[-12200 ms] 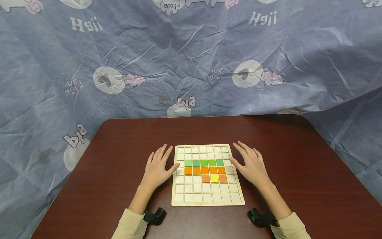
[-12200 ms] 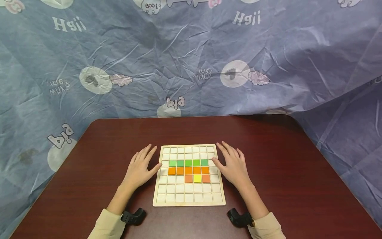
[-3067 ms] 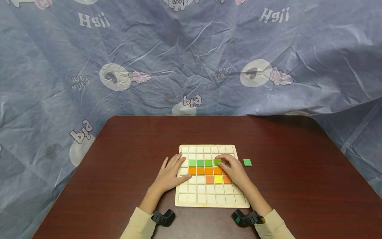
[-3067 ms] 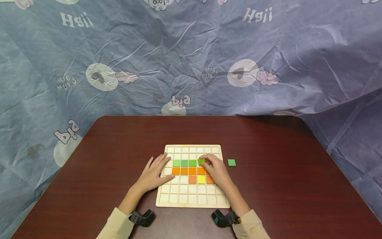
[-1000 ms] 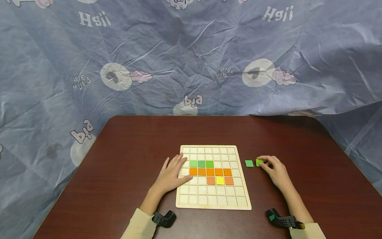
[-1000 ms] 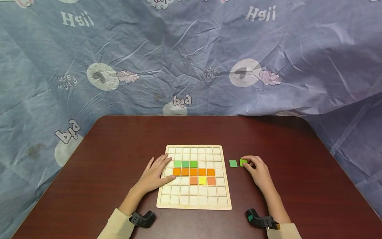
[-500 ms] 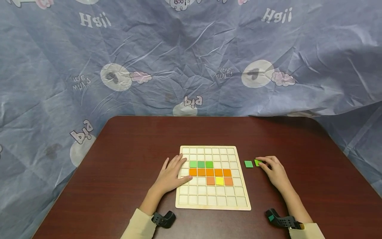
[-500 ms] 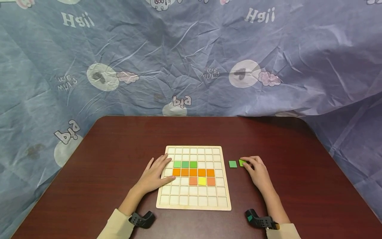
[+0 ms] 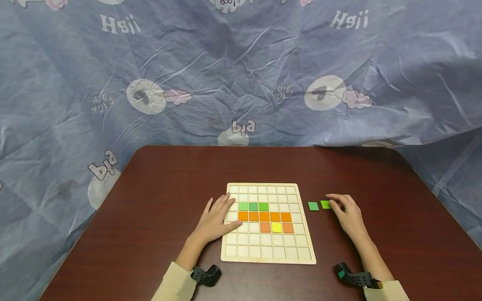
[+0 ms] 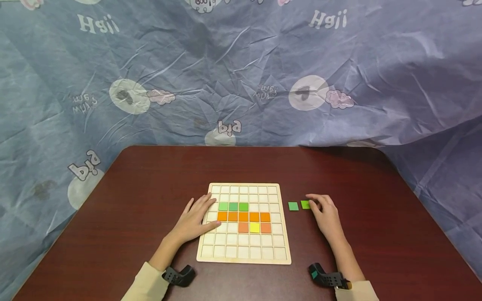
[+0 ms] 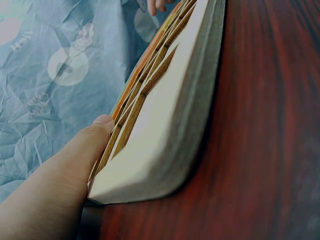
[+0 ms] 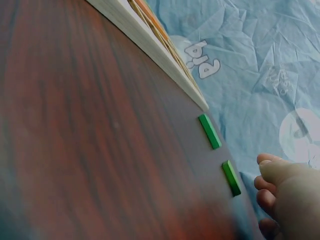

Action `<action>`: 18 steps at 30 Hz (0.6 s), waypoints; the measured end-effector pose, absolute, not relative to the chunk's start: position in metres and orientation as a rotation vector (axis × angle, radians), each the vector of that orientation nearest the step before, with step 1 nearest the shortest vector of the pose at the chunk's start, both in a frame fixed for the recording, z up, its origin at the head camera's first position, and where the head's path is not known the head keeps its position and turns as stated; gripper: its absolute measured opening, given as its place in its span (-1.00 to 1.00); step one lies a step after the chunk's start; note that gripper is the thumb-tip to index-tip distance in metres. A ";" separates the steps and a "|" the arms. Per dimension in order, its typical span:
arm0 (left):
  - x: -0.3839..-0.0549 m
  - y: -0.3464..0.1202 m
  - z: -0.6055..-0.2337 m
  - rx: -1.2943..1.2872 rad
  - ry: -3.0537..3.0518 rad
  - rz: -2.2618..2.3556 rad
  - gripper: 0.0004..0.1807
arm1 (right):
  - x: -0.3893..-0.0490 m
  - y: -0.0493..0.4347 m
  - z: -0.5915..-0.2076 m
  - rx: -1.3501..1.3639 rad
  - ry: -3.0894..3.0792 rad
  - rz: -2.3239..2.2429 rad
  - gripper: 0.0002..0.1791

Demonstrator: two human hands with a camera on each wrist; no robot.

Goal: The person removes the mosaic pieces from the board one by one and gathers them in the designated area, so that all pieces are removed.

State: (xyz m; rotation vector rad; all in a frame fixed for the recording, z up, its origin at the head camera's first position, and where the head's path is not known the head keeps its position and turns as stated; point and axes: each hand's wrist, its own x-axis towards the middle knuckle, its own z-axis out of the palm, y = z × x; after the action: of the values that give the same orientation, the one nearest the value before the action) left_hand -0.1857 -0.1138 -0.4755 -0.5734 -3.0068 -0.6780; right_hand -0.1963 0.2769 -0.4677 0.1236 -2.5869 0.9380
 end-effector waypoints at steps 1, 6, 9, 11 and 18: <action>-0.186 -0.114 -0.475 -0.575 -3.007 -0.679 -0.15 | -0.195 0.275 -0.466 0.119 -2.577 0.941 -0.77; -0.186 -0.113 -0.473 -0.576 -3.006 -0.681 -0.15 | -0.192 0.264 -0.455 0.135 -2.526 0.960 -0.80; -0.186 -0.113 -0.473 -0.578 -3.006 -0.675 -0.15 | -0.192 0.256 -0.449 0.163 -2.525 0.963 -0.81; -0.187 -0.113 -0.473 -0.579 -3.003 -0.676 -0.15 | -0.191 0.250 -0.445 0.178 -2.532 0.964 -0.81; -0.187 -0.113 -0.476 -0.570 -3.004 -0.701 -0.16 | -0.188 0.227 -0.433 0.259 -2.552 0.997 -0.80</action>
State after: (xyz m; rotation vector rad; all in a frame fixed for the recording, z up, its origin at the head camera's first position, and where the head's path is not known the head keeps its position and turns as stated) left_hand -0.1866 -0.1134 -0.4756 -0.5697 -3.0042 -0.7009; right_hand -0.1884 0.2269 -0.4335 0.2590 -2.5520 0.9970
